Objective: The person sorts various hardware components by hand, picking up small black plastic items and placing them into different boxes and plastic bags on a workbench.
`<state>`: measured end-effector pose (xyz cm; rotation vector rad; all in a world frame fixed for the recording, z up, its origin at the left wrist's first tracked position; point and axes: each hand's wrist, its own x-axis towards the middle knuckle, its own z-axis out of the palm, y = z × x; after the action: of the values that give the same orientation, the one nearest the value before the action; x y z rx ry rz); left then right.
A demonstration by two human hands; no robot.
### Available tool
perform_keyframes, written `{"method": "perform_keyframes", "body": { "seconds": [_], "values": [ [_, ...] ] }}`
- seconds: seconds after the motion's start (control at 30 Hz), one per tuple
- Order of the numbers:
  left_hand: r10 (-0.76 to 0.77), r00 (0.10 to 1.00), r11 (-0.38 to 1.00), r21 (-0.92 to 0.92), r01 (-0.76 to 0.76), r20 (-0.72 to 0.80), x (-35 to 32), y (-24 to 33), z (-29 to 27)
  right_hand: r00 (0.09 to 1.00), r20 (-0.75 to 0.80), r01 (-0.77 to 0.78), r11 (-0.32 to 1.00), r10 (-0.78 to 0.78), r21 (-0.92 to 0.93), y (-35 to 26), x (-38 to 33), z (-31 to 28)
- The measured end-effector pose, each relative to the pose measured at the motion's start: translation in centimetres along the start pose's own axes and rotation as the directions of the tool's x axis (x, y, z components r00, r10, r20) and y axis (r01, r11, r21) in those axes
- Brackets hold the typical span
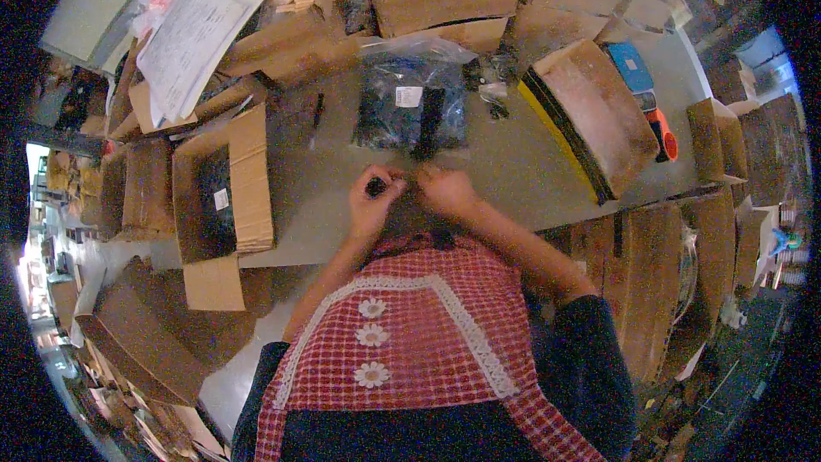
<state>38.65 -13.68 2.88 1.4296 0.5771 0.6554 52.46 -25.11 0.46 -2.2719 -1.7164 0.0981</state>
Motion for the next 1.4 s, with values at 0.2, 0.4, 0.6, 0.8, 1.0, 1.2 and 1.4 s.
{"method": "perform_keyframes", "body": {
  "seconds": [0.2, 0.4, 0.6, 0.8, 1.0, 1.2, 1.4],
  "values": [
    [-0.024, 0.996, 1.0, 0.013, 0.025, -0.087, -0.1, -0.8, -0.3, 0.966, -0.179, -0.148, 0.969, 0.185, 0.2, 2.7, 0.4, -2.0],
    [-0.018, 0.964, 0.991, -0.131, -0.018, -0.266, 0.8, -0.2, -0.8, 0.974, -0.148, 0.193, 0.967, -0.169, 0.168, -1.8, 1.3, -0.6],
    [0.004, 0.919, 0.987, -0.146, -0.067, -0.393, 0.6, 0.2, -3.4, 0.782, -0.059, 0.623, 0.779, -0.62, 0.073, -3.4, 3.8, 0.5],
    [0.081, 0.964, 0.972, 0.235, -0.02, -0.253, -0.5, 0.4, -4.0, 0.957, 0.041, 0.277, 0.948, -0.287, 0.154, -2.1, 3.3, -1.8],
    [0.059, 0.998, 0.902, 0.429, -0.05, -0.007, -1.0, -1.3, -1.6, 0.862, -0.216, 0.494, 0.855, -0.458, 0.158, -3.9, 4.2, -7.2],
    [0.034, 0.992, 0.943, 0.324, -0.073, 0.123, -0.9, -1.6, -0.8, 0.915, -0.289, 0.372, 0.865, -0.282, 0.336, -2.2, 2.0, -6.3],
    [0.028, 0.992, 0.972, 0.229, -0.055, 0.12, -0.8, -1.1, -0.4, 0.923, 0.083, -0.384, 0.916, 0.376, 0.119, 2.1, 2.8, -4.6]
  ]
}}
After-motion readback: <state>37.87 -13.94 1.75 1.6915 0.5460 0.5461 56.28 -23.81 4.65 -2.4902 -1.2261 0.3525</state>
